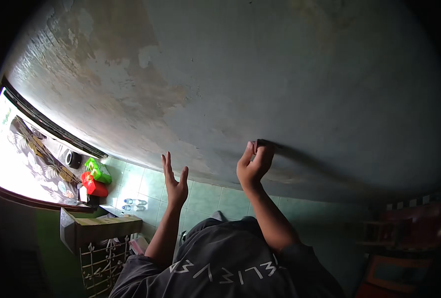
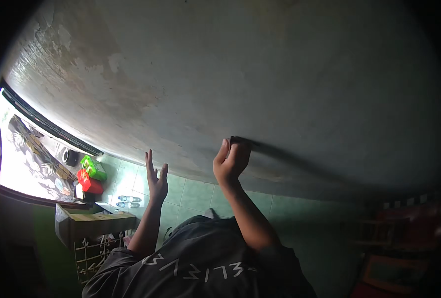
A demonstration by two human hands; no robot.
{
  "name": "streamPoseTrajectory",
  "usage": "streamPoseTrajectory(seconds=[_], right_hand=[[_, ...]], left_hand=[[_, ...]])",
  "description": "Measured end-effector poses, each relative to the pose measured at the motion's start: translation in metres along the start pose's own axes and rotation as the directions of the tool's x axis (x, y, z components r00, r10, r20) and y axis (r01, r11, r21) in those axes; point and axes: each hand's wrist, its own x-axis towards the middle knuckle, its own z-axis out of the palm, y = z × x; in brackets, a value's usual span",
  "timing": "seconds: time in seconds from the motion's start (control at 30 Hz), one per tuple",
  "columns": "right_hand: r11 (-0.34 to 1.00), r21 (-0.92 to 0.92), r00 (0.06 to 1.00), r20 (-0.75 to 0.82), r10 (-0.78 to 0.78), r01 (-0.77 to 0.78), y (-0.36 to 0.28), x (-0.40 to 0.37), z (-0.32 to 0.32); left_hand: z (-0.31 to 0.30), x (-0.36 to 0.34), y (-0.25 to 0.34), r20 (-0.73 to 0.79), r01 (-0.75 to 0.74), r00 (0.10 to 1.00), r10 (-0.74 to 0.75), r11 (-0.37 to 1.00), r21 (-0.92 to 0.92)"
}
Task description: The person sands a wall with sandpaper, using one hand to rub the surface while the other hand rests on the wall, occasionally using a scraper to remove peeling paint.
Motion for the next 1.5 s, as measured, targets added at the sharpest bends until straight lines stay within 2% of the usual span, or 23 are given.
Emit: streamPoseTrajectory(seconds=[0.1,0.17,0.2,0.27,0.37,0.43,0.5,0.6,0.73,0.8,0.83,0.87,0.9,0.93,1.0,1.07,1.13,1.17,1.27,1.33,1.4,1.47,1.5], right_hand=[[0.998,0.026,0.998,0.021,0.063,-0.064,0.012,-0.003,-0.019],[0.967,0.04,0.961,-0.104,0.255,-0.252,0.049,-0.003,-0.042],[0.895,0.167,0.888,-0.144,0.436,-0.413,0.051,0.011,-0.06],[0.872,0.178,0.829,-0.273,0.488,-0.455,0.08,0.024,-0.086],[0.818,0.183,0.765,-0.29,0.575,-0.546,0.076,0.028,-0.084],[0.917,0.115,0.881,-0.254,0.398,-0.381,0.045,0.022,-0.051],[0.971,0.09,0.964,-0.129,0.234,-0.224,0.001,0.012,-0.007],[0.995,0.099,0.995,-0.096,-0.011,0.021,-0.06,0.011,0.054],[0.981,0.126,0.987,0.052,-0.154,0.147,-0.082,0.011,0.065],[0.989,0.107,0.995,-0.031,-0.094,0.097,-0.073,0.014,0.054],[0.997,0.011,0.996,-0.034,0.079,-0.078,-0.067,0.014,0.04],[0.961,0.154,0.947,-0.192,0.258,-0.231,-0.064,0.027,0.035],[0.924,0.192,0.885,-0.275,0.375,-0.332,-0.069,0.05,0.022],[0.922,0.129,0.855,-0.344,0.388,-0.366,-0.084,0.07,0.024],[0.99,-0.028,0.942,-0.314,0.12,-0.135,-0.099,0.052,0.06],[0.99,-0.126,0.984,-0.161,-0.077,0.057,-0.105,0.009,0.097],[0.995,-0.068,0.998,-0.019,0.067,-0.069,-0.107,-0.064,0.138],[0.991,-0.132,0.997,0.072,0.043,-0.033,-0.112,-0.085,0.15],[0.996,-0.07,0.995,-0.085,0.048,-0.054,-0.144,-0.05,0.16],[0.992,-0.11,0.977,-0.192,-0.09,0.07,-0.172,0.014,0.149],[0.994,-0.092,0.951,-0.298,-0.084,0.059,-0.198,0.068,0.138],[0.984,-0.133,0.948,-0.282,-0.149,0.115,-0.196,0.071,0.133],[0.98,-0.16,0.97,-0.196,-0.146,0.115,-0.186,0.052,0.135]], left_hand=[[-0.006,-0.005,-0.002,-0.015,0.058,0.998,-0.058,0.998,-0.02],[-0.006,-0.017,0.001,-0.04,0.094,0.995,-0.096,0.995,-0.033],[-0.008,-0.023,0.003,-0.055,0.11,0.992,-0.112,0.993,-0.036],[-0.014,-0.031,0.002,-0.041,0.051,0.998,-0.048,0.997,0.056],[-0.026,-0.034,0.016,-0.025,0.021,1.0,-0.019,0.995,0.095],[-0.029,-0.03,0.023,-0.048,0.017,0.999,-0.013,0.996,0.083],[-0.031,-0.024,0.023,-0.02,-0.026,0.999,0.028,0.996,0.087],[-0.035,0.003,0.03,0.09,-0.157,0.986,0.143,0.972,0.174],[-0.062,0.067,0.007,-0.01,-0.245,0.968,0.251,0.951,0.189],[-0.085,0.098,-0.002,-0.077,-0.232,0.965,0.249,0.955,0.188],[-0.098,0.111,-0.002,-0.103,-0.247,0.957,0.273,0.946,0.212],[-0.113,0.124,-0.002,-0.127,-0.261,0.946,0.297,0.936,0.237],[-0.127,0.138,-0.004,-0.131,-0.289,0.932,0.337,0.913,0.289],[-0.147,0.162,-0.007,-0.167,-0.303,0.922,0.35,0.919,0.253],[-0.161,0.182,-0.014,-0.209,-0.309,0.904,0.372,0.909,0.281],[-0.168,0.197,-0.026,-0.213,-0.33,0.895,0.393,0.902,0.278],[-0.174,0.208,-0.033,-0.171,-0.353,0.897,0.408,0.894,0.276],[-0.175,0.213,-0.039,-0.15,-0.371,0.893,0.424,0.883,0.288],[-0.173,0.224,-0.056,-0.11,-0.435,0.867,0.487,0.845,0.312],[-0.172,0.225,-0.063,-0.094,-0.468,0.848,0.521,0.821,0.326],[-0.169,0.223,-0.063,-0.094,-0.443,0.867,0.488,0.845,0.299],[-0.168,0.224,-0.062,-0.111,-0.433,0.872,0.476,0.859,0.275],[-0.167,0.225,-0.066,-0.114,-0.434,0.871,0.478,0.858,0.276]])
